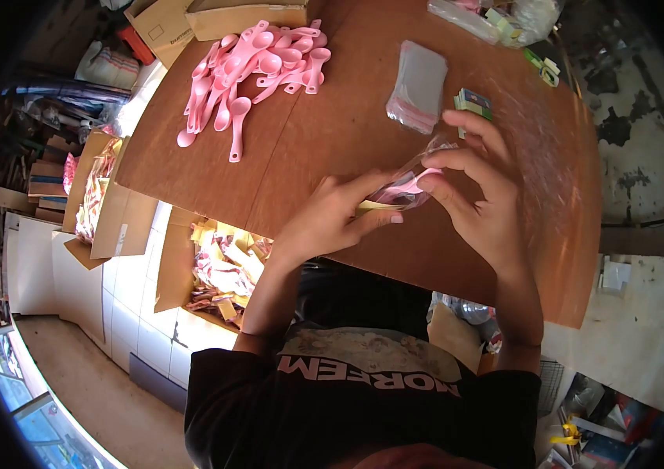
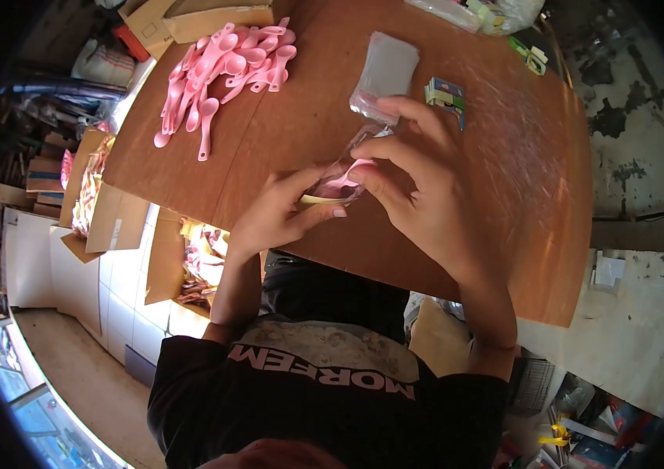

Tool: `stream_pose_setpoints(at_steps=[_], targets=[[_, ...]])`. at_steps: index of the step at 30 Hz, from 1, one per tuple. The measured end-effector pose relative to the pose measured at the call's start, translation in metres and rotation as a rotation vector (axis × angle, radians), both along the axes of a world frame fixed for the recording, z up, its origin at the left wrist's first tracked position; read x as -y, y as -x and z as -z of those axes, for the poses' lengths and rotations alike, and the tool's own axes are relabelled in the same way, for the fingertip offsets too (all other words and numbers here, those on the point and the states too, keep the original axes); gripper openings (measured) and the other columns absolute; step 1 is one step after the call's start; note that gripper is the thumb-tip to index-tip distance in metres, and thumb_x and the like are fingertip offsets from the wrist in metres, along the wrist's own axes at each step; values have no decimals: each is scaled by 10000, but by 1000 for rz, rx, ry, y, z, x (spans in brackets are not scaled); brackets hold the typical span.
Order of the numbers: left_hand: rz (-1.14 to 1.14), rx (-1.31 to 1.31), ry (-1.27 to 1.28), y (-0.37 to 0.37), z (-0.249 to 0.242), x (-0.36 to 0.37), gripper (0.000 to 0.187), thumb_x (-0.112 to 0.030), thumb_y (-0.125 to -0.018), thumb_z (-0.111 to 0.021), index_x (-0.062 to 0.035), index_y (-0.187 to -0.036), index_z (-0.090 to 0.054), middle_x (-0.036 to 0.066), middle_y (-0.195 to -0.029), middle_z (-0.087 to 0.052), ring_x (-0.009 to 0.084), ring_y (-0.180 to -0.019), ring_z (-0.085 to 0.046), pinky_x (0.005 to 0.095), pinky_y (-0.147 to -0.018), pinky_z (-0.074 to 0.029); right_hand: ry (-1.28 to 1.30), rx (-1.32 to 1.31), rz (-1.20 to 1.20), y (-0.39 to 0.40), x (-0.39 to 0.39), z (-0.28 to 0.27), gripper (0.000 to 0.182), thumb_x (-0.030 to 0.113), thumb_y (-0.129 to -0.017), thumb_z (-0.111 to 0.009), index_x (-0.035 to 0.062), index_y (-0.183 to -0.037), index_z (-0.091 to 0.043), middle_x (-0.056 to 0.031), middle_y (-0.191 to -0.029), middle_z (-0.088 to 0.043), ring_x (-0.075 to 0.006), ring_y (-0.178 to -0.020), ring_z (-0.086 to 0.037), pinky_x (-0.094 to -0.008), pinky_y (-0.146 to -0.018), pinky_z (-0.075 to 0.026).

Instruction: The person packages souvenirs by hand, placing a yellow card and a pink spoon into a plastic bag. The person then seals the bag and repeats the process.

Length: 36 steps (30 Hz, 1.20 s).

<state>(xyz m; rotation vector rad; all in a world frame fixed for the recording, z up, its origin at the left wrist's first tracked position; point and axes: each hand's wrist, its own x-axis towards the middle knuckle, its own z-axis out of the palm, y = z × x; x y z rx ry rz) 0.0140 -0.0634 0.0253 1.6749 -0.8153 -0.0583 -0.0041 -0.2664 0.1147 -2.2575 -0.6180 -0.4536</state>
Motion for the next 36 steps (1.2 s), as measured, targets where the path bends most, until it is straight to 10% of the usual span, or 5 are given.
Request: stream_pose_setpoints(at_steps=[9, 17, 22, 36], targets=[[-99, -33, 16, 23, -22, -11, 651, -204, -781, -784, -82, -1345, -483, 168, -1270, -557, 290, -1090, -592, 367, -720, -528, -16, 44, -47, 26, 4, -53, 171, 11, -766, -738, -4, -931, -697, -127, -935, -695, -196, -829, -682, -303, -733, -531], [-222, 2, 207, 20, -16, 5, 586, -79, -826, -726, 11, -1339, -457, 157, -1336, -482, 264, -1291, -451, 400, -1086, -358, 63, -82, -115, 15, -3, -23, 177, 53, -826, -693, -13, -990, -685, -124, -958, -682, -238, -813, -675, -295, -707, -523], [-99, -280, 506, 24, -15, 24, 250, -65, -905, -644, 39, -1131, -627, 113, -988, -687, 153, -905, -655, 269, -770, -539, -7, -141, -124, 28, -10, -23, 156, 27, -816, -691, -17, -966, -693, -132, -957, -687, -230, -846, -680, -296, -727, -523], [-174, 0, 56, 40, -57, 17, 214, 25, -866, -625, 55, -1074, -669, 135, -833, -718, 120, -758, -686, 252, -673, -552, 391, 349, 63, 39, -12, -32, 174, 35, -681, -743, 30, -846, -691, -53, -865, -613, -229, -734, -597, -334, -622, -496]])
